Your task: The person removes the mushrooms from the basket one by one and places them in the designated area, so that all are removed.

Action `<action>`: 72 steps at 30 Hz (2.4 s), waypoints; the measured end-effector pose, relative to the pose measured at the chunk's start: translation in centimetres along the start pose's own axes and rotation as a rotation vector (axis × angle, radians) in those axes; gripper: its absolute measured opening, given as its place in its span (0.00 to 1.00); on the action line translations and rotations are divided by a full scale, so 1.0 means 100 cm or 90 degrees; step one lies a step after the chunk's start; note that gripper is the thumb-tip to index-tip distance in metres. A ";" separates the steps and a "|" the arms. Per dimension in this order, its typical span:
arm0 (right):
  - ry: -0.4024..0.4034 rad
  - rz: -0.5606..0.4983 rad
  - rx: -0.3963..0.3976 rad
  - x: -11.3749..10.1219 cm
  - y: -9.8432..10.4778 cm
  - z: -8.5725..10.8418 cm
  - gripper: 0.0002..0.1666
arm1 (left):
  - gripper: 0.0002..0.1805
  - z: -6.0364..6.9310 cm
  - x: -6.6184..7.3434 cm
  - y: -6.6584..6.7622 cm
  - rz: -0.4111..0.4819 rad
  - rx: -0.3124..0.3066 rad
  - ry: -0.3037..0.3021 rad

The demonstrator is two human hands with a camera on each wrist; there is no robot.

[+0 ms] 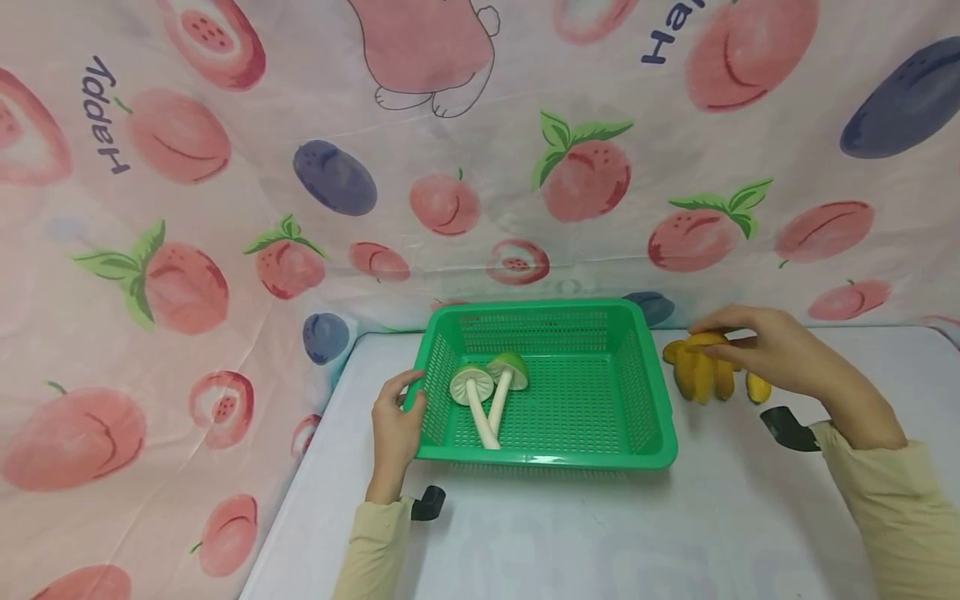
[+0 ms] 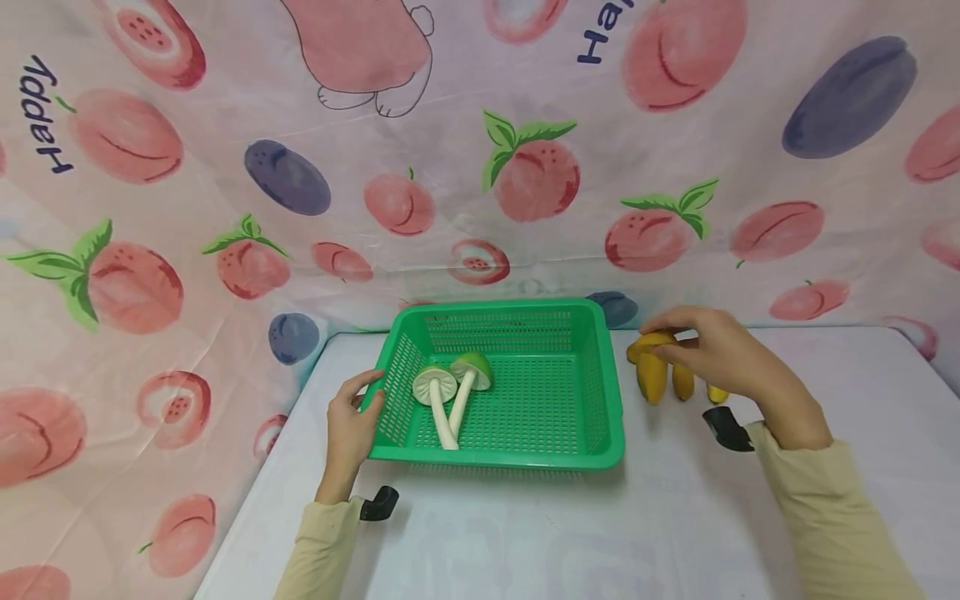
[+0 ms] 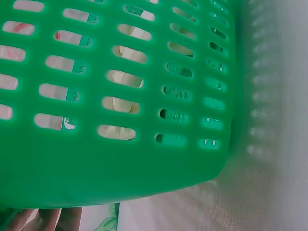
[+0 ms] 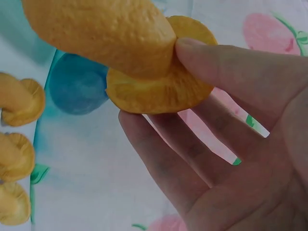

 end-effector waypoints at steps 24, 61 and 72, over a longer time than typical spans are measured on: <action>-0.085 0.062 0.024 0.065 0.020 0.025 0.15 | 0.18 0.000 0.001 0.000 0.007 -0.001 0.002; -0.227 0.133 0.078 0.154 0.041 0.056 0.16 | 0.16 -0.001 0.000 -0.001 0.021 0.004 -0.004; -0.267 0.134 0.111 0.173 0.041 0.060 0.15 | 0.16 -0.001 -0.001 0.000 0.014 0.007 -0.004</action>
Point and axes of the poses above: each hand's wrist, its own z-axis away from the middle knuckle, its own y-axis out of the back of the hand, x = y × z, the point moved 8 cm from there along -z, towards the middle knuckle, and after that the axes turned 11 degrees about -z, right-handed, at the moved point
